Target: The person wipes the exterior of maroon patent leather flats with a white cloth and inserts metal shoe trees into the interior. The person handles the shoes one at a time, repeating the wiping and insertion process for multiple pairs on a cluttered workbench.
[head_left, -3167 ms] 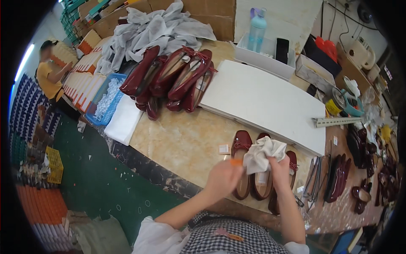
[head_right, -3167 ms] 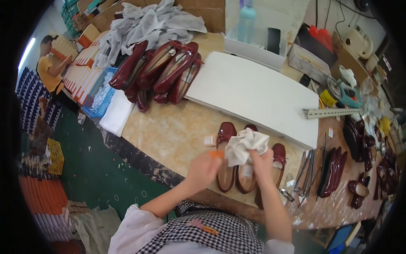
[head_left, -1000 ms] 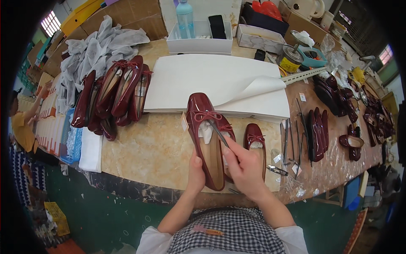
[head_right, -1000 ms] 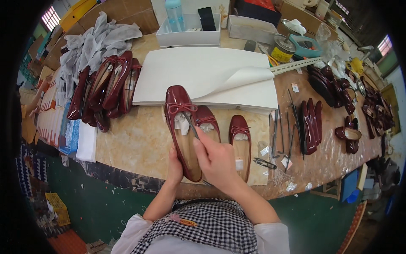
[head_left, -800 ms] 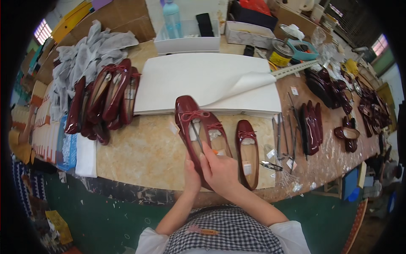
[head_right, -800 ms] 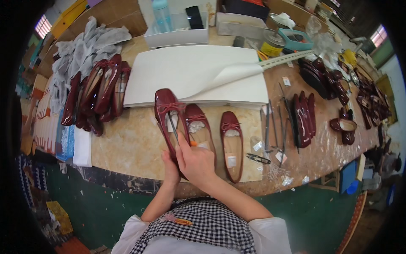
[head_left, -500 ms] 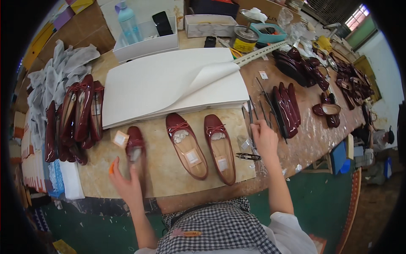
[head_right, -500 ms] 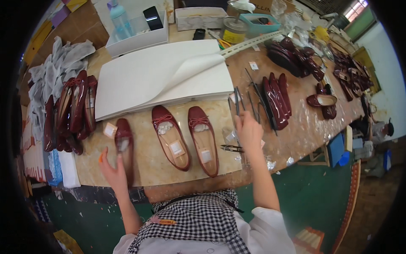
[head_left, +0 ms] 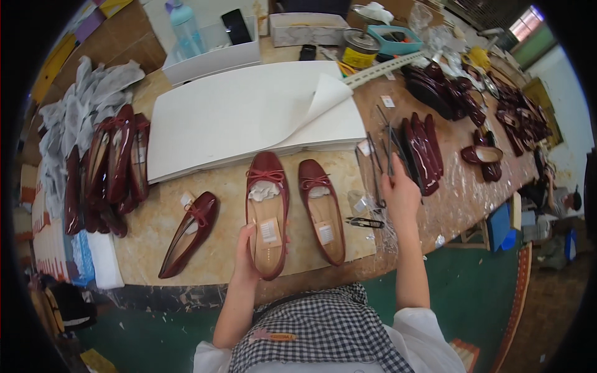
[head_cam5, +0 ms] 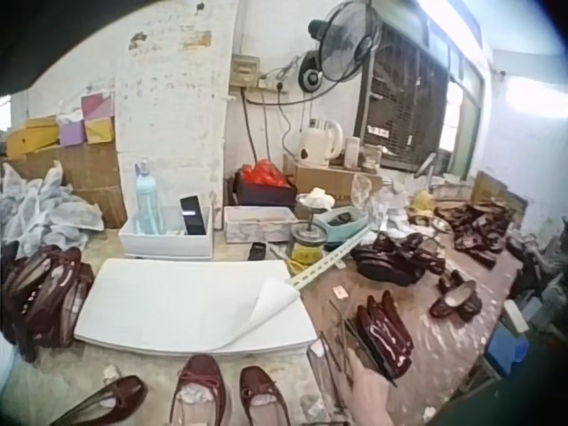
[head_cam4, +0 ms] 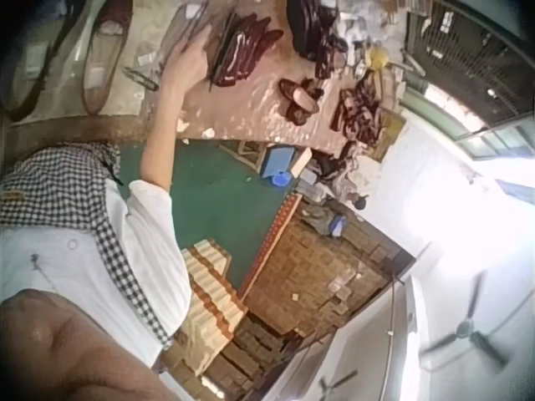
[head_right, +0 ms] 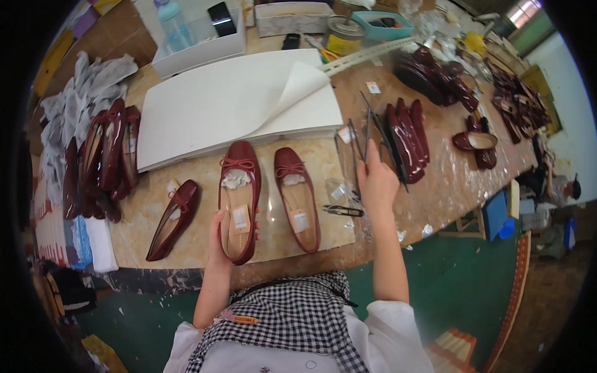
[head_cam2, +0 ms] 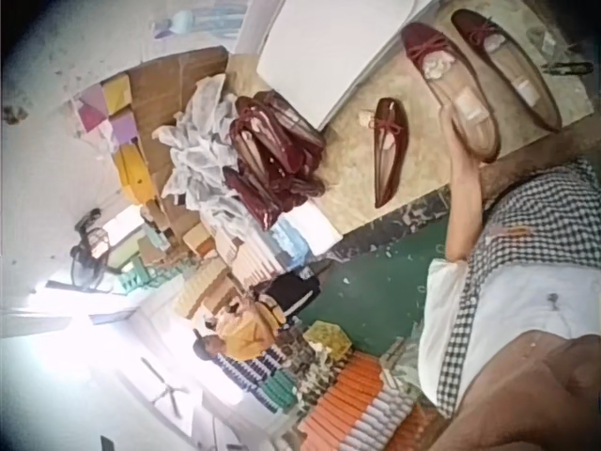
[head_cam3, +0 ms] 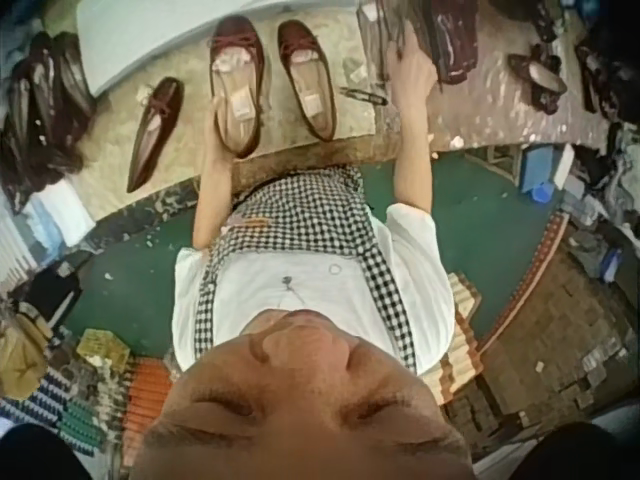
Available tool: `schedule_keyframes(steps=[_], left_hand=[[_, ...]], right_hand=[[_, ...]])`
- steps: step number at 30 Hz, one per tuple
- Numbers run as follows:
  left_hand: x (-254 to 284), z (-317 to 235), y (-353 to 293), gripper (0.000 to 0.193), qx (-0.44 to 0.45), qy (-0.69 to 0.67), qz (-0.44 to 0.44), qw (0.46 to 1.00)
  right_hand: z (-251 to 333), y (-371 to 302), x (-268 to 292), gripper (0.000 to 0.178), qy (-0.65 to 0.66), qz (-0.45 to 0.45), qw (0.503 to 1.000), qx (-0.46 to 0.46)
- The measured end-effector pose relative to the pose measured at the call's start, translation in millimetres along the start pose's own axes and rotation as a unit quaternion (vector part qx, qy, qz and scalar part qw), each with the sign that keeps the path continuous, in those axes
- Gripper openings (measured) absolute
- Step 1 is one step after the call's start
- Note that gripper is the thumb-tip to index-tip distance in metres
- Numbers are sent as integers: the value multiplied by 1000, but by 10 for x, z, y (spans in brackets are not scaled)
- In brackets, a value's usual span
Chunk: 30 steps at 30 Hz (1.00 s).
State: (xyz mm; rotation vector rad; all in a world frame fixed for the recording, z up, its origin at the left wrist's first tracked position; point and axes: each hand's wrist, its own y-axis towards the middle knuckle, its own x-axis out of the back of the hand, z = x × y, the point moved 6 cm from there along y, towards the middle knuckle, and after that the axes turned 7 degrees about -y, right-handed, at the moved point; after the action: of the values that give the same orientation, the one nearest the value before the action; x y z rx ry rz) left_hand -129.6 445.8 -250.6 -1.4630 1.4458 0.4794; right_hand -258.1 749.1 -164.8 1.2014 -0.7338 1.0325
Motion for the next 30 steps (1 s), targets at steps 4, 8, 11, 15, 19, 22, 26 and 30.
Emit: schedule_keyframes(steps=[4,8,11,15,19,22,26,30], left_hand=[[271,-142,67,77,-111,64,-112,985],[280,-261,142,76,-174,110,-132,970],[115,-327,86,63,-213,150,-118,958],[-126,-401,-7,63,-259,225,-85,936],[-180,-388,-81,66,-280,288,-90,911],[-220,-289,-100,73,-324,298,-69,895],[-218,-135,-98,80,-321,261,-92,906],[216,45,-93,70,-272,224,-156,923]], right_hand=[[475,-160,129,57,263,162,950,-53],[1470,-629,367,58,358,380,850,69],[1767,-713,322,55,387,447,802,84],[1845,-631,158,46,403,428,805,75],[1934,-606,194,37,402,321,855,66],[2070,-579,266,33,375,172,903,119],[2205,-689,159,32,310,115,930,159],[2184,-834,-19,37,266,279,905,180]])
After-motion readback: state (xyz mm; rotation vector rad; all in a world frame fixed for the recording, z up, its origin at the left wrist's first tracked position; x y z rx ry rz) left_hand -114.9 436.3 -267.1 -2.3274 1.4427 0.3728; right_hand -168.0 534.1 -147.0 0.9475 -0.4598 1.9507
